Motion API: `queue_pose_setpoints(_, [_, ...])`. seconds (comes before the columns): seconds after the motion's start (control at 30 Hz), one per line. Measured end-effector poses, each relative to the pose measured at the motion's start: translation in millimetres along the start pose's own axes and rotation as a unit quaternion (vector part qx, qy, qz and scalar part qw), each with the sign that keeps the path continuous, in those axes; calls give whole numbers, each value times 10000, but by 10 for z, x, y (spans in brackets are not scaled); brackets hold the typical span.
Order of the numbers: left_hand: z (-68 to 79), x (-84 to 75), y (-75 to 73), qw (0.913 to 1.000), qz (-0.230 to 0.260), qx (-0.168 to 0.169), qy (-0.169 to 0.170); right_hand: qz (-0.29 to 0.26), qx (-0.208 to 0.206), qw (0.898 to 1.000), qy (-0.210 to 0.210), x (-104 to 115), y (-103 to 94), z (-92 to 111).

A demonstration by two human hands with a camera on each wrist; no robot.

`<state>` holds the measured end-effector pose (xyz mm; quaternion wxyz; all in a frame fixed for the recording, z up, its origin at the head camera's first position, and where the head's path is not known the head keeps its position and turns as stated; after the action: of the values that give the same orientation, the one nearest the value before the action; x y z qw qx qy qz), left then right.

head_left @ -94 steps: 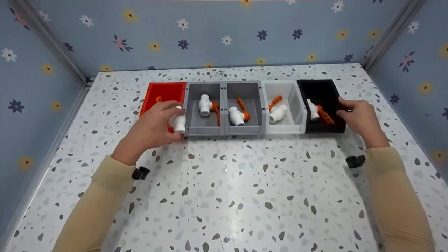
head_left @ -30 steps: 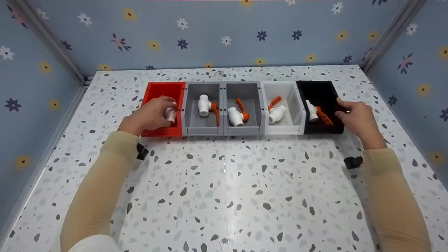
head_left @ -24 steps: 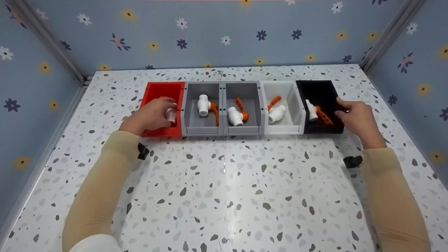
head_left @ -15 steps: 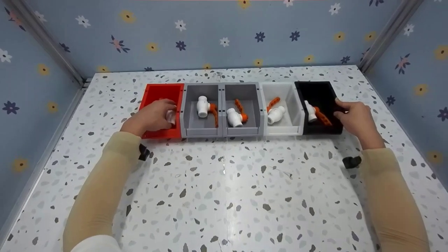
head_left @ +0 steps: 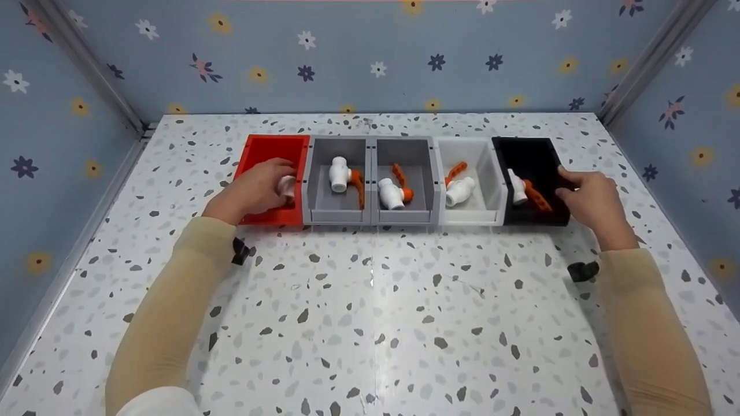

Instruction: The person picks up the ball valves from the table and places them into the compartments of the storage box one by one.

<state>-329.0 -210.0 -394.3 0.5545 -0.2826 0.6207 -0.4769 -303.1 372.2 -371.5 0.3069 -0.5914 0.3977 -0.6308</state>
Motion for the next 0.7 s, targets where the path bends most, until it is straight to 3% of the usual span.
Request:
queue_pose_setpoints(0.3, [54, -64, -85, 9983, 205, -444, 306, 157, -284, 9991, -269, 29, -31, -15])
queue_pose_setpoints(0.5, [200, -82, -211, 9902, 669, -1207, 221, 221, -260, 9982, -496, 118, 3, -39])
queue_pose_setpoints(0.7, [326, -268, -239, 9780, 749, -1927, 294, 251, -1013, 9914, -787, 269, -120, 58])
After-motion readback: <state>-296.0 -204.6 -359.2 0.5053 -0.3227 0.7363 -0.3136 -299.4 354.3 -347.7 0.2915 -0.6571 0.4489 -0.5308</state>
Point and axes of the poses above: each hand's wrist, its own z-axis away from the middle knuckle, its own y-axis out of the palm, x = y × z, the point moved 6 cm from there along -z, towards the middle knuckle, and after that the axes turned 7 degrees about -x, right-handed, at the moved point
